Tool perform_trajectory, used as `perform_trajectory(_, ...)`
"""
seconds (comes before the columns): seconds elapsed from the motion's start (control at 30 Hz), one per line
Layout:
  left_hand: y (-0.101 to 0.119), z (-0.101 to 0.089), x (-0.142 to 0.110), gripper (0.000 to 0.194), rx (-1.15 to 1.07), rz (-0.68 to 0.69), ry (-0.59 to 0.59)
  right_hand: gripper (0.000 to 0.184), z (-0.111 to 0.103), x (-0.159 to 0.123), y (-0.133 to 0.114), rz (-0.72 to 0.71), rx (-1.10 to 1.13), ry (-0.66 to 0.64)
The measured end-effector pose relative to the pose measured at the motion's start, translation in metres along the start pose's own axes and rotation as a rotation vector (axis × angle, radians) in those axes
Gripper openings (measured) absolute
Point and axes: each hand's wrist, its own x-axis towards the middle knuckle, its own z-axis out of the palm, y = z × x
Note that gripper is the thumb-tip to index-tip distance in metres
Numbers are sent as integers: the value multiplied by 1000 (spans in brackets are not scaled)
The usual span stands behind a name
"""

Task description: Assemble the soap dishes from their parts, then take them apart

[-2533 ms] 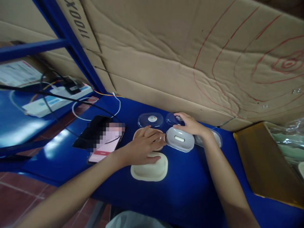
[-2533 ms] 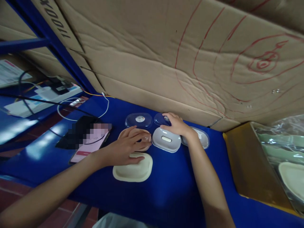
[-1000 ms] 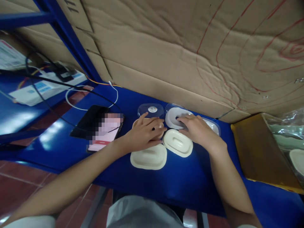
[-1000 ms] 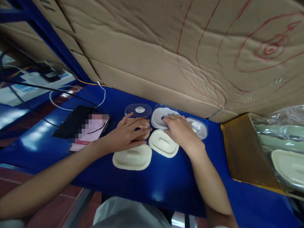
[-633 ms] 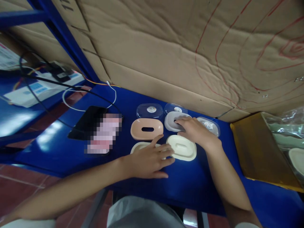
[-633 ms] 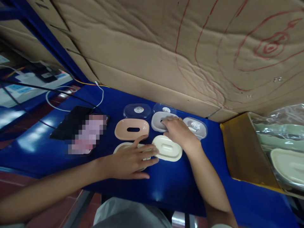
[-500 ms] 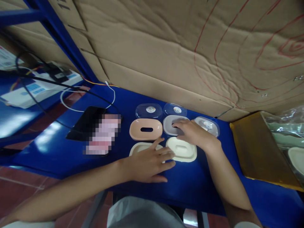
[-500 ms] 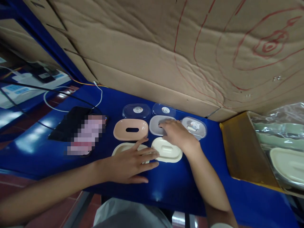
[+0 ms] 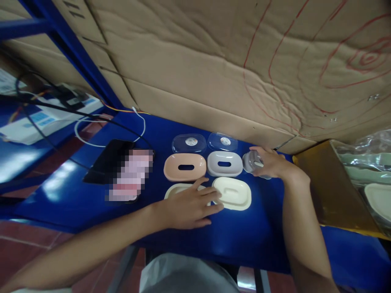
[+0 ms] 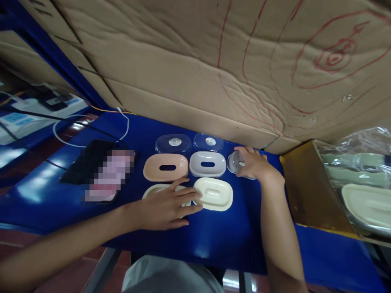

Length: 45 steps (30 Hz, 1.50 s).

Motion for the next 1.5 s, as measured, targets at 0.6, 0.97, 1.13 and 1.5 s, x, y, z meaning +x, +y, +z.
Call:
perform_trajectory(0.6,-8,2,-1,34,7,-53,105,85,17,41,8,-293,128,299)
perform_trajectory(0.97,-5,-1,-2,28,9,-46,75,76,16,43,24,-353,310,75)
perform_trajectory(1.13,-7,0,-2,27,7,-43,72,79,13,43,22,-371,216,4)
perform_trajectory(1.5,-9,-1,-3,28,6,-63,64,65,11,35,6,-293,149,118)
